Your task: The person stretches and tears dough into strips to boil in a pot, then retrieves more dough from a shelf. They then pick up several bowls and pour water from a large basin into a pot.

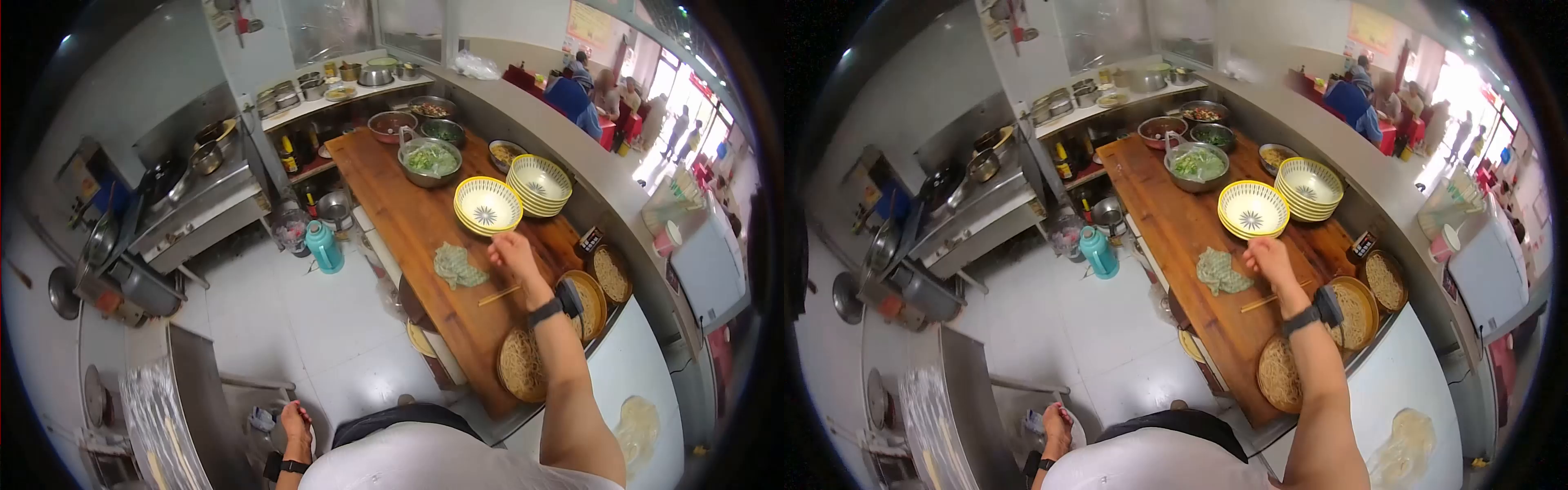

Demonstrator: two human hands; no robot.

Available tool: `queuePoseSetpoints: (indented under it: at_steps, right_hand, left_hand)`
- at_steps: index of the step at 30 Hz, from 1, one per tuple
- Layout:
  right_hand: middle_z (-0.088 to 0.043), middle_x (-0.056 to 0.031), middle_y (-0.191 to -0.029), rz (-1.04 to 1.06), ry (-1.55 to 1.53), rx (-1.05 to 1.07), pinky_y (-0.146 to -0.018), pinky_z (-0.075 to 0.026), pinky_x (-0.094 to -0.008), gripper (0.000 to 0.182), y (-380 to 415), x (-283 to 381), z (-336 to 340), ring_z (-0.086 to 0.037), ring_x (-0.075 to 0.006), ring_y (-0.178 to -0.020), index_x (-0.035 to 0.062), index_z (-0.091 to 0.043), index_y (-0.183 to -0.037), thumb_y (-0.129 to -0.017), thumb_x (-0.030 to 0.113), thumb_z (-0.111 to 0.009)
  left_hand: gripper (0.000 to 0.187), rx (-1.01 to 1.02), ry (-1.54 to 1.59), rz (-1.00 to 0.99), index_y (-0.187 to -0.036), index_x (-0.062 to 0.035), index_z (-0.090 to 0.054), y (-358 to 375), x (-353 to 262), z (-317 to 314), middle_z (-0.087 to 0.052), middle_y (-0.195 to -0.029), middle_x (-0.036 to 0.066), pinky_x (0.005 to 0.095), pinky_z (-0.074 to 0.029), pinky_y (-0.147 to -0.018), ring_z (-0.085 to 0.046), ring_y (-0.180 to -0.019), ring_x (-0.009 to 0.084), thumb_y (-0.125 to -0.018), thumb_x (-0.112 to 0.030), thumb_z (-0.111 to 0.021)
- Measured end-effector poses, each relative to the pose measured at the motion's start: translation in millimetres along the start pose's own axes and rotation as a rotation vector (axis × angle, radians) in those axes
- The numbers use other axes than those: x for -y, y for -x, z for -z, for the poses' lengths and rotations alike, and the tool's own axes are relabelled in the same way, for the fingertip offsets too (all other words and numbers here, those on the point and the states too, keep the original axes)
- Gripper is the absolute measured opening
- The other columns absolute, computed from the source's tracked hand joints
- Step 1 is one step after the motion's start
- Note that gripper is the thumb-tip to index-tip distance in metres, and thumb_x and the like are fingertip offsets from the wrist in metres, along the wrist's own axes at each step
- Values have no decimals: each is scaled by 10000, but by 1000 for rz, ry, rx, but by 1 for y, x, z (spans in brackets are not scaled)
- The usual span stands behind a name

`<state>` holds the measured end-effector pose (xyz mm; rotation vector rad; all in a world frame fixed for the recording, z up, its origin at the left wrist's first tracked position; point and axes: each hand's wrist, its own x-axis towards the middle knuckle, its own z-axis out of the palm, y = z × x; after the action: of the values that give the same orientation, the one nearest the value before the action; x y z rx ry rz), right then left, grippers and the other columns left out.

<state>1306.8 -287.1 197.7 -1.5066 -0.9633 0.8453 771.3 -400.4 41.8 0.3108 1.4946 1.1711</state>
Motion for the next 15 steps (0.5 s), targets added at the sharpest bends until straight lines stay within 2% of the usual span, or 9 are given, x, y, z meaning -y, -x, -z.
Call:
queuePoseSetpoints:
  at_steps: [1,2,4,5,7,11,13,15]
  right_hand:
    - [-574,-129,-645,-83,-96,-130,-555,-443,-325,219,-29,-11,4,-561,-253,-577,-38,-497,-889,-755,134,-506]
    - [-574,-129,-645,-89,-90,-140,-555,-443,-325,219,-54,-23,9,-561,-253,-577,-38,-497,-889,-755,134,-506]
    - [-561,-152,-746,96,438,-460,-616,-442,-356,276,-97,-34,17,-553,-297,-649,-9,-478,-918,-733,184,-543]
    - [-519,-192,-896,45,685,-644,-712,-420,-388,377,-111,-36,19,-520,-329,-833,8,-450,-979,-707,237,-576]
    - [-471,-208,-976,-152,752,-926,-788,-386,-395,439,-126,-40,22,-449,-346,-965,21,-423,-1039,-697,243,-584]
    - [-480,-217,-982,-132,763,-1138,-799,-382,-395,439,-150,-37,49,-440,-342,-982,15,-425,-1044,-694,226,-584]
    - [-474,-228,-1010,-149,660,-1053,-798,-383,-400,410,-161,-49,66,-447,-356,-965,7,-421,-1049,-705,180,-563]
    - [-476,-225,-1024,-138,588,-933,-798,-383,-402,420,-160,-43,61,-451,-364,-964,2,-423,-1054,-698,176,-562]
  left_hand:
    - [103,7,-10,11,-780,-96,-475,-11,-12,-15,-427,-536,-3,227,-330,-384,-388,-428,97,-796,-175,-411]
    - [105,24,4,-4,-788,-93,-473,-24,-22,-29,-428,-536,-1,228,-330,-383,-390,-429,99,-802,-179,-415]
    - [114,85,34,-6,-812,-81,-466,-56,-37,-52,-431,-538,5,231,-328,-379,-392,-428,103,-813,-188,-426]
    - [114,97,26,4,-812,-81,-466,-76,-43,-63,-431,-538,5,231,-328,-379,-392,-428,103,-813,-188,-426]
    - [115,114,-32,79,-818,-71,-465,-116,-56,-81,-433,-540,10,233,-328,-376,-388,-421,104,-813,-177,-421]
    - [109,200,-28,118,-823,-64,-469,-204,-109,-137,-428,-540,13,229,-327,-378,-382,-419,100,-806,-159,-420]
    - [111,217,-83,68,-834,-55,-472,-233,-144,-175,-423,-539,14,224,-327,-378,-379,-422,96,-802,-148,-420]
    - [97,357,-152,-10,-817,-61,-462,-261,-174,-215,-402,-533,8,228,-319,-387,-367,-433,100,-783,-147,-432]
